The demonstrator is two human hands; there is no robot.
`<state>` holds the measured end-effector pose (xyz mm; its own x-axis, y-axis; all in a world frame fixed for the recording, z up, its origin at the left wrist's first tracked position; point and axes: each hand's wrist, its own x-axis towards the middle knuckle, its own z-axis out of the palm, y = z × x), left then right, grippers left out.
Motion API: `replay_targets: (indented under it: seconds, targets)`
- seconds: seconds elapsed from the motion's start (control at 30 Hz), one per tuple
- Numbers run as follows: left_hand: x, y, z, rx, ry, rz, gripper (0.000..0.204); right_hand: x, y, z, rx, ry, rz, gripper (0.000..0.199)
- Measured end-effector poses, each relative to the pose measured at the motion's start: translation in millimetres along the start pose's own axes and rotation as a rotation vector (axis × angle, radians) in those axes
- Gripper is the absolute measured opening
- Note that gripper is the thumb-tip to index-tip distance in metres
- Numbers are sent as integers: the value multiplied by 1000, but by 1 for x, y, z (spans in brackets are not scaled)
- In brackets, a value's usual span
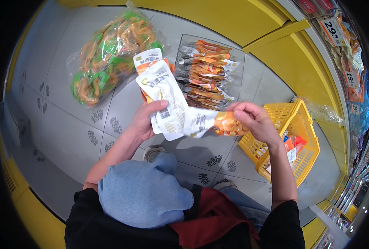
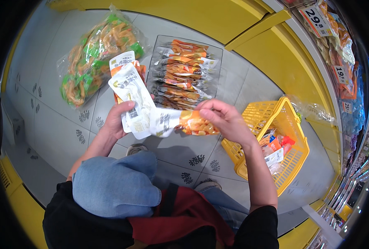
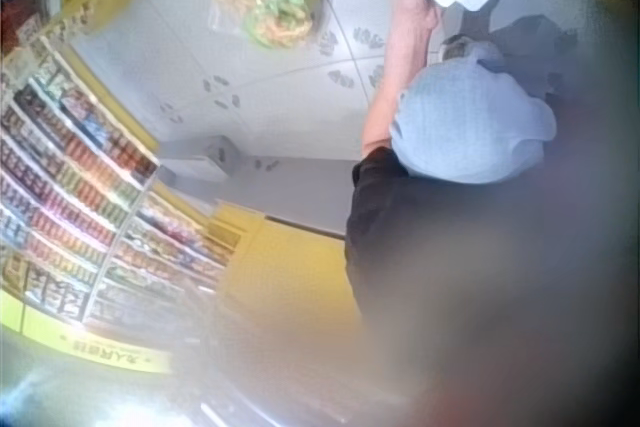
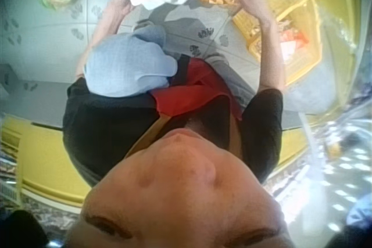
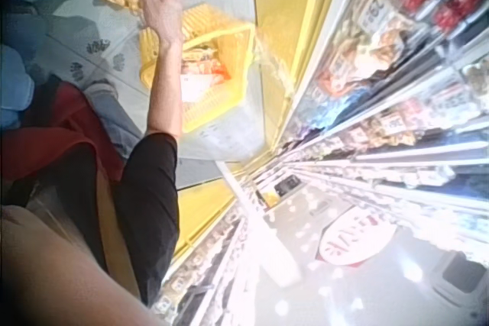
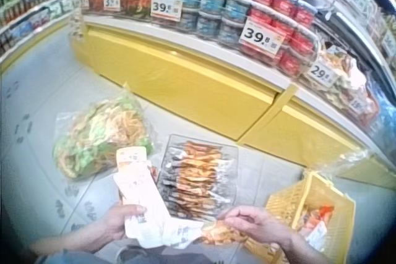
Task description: The person sorts small food packets from a container and a shopping basket into plastic bags, organizing them one by one.
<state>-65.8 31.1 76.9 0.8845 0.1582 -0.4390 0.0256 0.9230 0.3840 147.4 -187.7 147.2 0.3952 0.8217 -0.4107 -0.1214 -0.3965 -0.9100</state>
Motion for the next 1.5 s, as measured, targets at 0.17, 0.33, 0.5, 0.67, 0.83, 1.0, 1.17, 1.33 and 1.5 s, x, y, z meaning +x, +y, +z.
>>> replay_targets:
  seconds: [0.17, 0.33, 0.5, 0.67, 0.83, 1.0, 1.17, 1.33, 1.5]
  targets:
    - [7, 15, -9, 37, -7, 192, 68, 34, -8, -26, -743, 326, -374, 14]
    - [6, 11, -19, 75, 58, 179, 71, 56, -14, -29, -966, 248, -543, 12]
    - [7, 10, -19, 47, 80, 173, 71, 65, -7, -19, -1081, 181, -633, 13]
    - [8, 12, -17, 52, 62, 169, 69, 70, 1, -13, -1215, 213, -755, 7]
    - [9, 11, -21, 48, 71, 175, 69, 70, 5, 2, -1377, 356, -870, 12]
    - [9, 11, -23, 44, 72, 187, 69, 67, 9, -1, -1408, 346, -903, 15]
    - [9, 12, -22, 64, 76, 188, 68, 72, 14, 6, -1426, 341, -952, 14]
    - [12, 9, -24, 65, 66, 189, 67, 80, 34, 23, -1422, 124, -802, 15]
    - [11, 10, -19, 49, 65, 189, 67, 111, 29, 30, -1203, 122, -594, 14]
